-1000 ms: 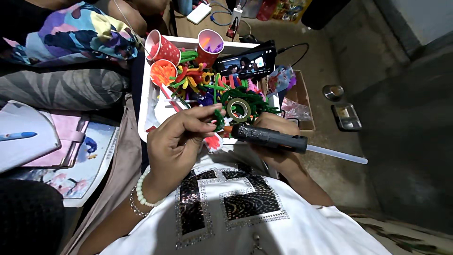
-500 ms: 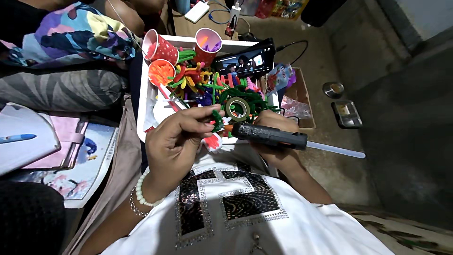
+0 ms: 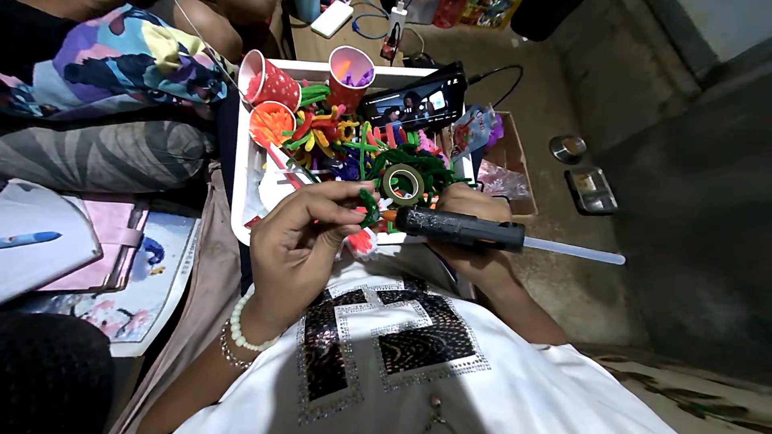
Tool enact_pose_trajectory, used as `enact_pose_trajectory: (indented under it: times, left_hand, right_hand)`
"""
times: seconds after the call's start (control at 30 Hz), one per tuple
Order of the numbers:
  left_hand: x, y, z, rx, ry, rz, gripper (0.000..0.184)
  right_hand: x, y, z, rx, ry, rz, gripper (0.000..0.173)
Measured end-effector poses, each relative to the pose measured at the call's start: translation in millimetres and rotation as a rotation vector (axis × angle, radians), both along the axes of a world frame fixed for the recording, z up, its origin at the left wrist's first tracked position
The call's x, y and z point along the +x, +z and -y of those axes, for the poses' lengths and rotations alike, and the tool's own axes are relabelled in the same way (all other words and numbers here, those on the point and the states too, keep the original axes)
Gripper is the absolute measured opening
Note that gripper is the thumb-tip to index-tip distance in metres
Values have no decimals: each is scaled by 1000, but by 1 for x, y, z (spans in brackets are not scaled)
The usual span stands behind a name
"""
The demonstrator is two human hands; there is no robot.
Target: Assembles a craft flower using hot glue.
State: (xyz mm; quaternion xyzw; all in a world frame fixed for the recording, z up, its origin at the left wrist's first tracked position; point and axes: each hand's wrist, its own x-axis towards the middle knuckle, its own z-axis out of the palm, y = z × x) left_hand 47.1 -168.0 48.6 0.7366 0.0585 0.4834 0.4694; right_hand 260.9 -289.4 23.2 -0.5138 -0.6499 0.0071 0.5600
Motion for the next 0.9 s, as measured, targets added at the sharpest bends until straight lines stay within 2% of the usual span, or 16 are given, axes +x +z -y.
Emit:
enact_pose_trajectory:
  times: [0.63, 0.9]
  left_hand:
    - [1, 0, 1, -21, -22, 3, 6]
    - [0, 0, 1, -33, -3, -1, 7]
  right_hand:
    - [5, 0, 3, 0, 12, 37, 18]
    - [1, 8, 6, -58, 57, -86, 13]
